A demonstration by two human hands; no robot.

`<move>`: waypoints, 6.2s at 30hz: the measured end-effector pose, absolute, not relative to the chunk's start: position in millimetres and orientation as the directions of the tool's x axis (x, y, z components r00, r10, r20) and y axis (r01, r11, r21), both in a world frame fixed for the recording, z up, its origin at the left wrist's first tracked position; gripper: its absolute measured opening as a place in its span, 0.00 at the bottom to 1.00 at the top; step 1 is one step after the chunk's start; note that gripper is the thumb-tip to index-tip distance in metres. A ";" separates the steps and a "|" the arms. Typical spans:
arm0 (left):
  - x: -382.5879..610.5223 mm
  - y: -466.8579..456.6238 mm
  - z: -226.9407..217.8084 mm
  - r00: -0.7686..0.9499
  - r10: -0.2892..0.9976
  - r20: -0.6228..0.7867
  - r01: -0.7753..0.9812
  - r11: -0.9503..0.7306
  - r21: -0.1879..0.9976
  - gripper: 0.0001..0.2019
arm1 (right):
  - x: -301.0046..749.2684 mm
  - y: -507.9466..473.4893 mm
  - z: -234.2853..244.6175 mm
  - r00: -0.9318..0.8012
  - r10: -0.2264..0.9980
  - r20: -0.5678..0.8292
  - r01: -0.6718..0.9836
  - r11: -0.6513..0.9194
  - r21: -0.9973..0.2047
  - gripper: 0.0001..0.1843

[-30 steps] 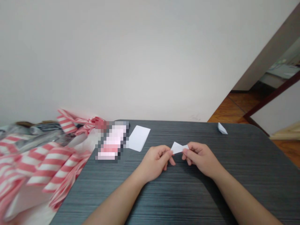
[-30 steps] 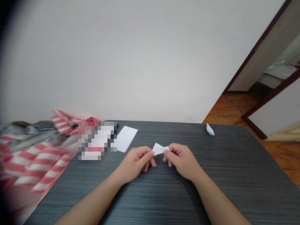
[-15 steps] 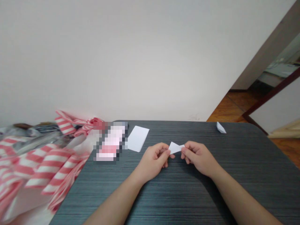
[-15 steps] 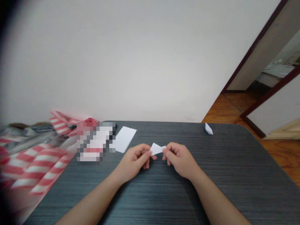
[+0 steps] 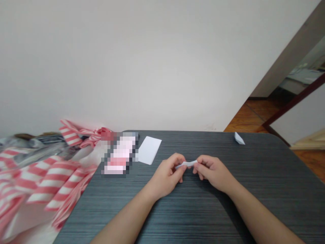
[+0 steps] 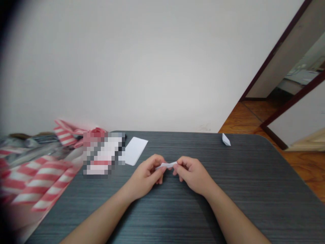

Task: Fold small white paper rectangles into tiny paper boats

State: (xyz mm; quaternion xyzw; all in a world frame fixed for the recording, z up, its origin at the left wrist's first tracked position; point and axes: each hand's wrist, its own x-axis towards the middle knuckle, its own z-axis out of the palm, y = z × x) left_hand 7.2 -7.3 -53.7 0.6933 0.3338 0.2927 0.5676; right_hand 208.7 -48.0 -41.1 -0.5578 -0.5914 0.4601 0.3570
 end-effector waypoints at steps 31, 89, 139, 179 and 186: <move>11.0 -5.8 -46.9 0.545 0.838 0.015 0.260 -0.186 0.947 0.11 | 212.8 -49.9 -47.8 -0.141 0.902 0.408 0.522 0.418 -0.743 0.07; 10.2 -5.6 -50.0 0.613 0.737 0.285 0.190 -0.487 0.852 0.08 | 210.5 -45.9 -45.5 -0.228 0.904 0.362 0.575 0.425 -0.699 0.10; 8.2 -8.4 -48.1 0.607 0.795 -0.011 0.318 -0.230 0.920 0.10 | 204.0 -47.2 -42.1 -0.182 0.971 0.156 0.546 0.232 -0.805 0.09; 6.1 -9.3 -42.4 0.637 0.766 -0.086 0.195 -0.053 0.979 0.15 | 206.5 -46.8 -44.7 -0.277 0.901 0.333 0.365 0.419 -0.832 0.07; 8.0 -9.2 -45.1 0.656 0.742 -0.140 0.105 0.094 0.990 0.14 | 209.3 -46.0 -45.6 -0.312 0.868 0.387 0.373 0.487 -0.790 0.09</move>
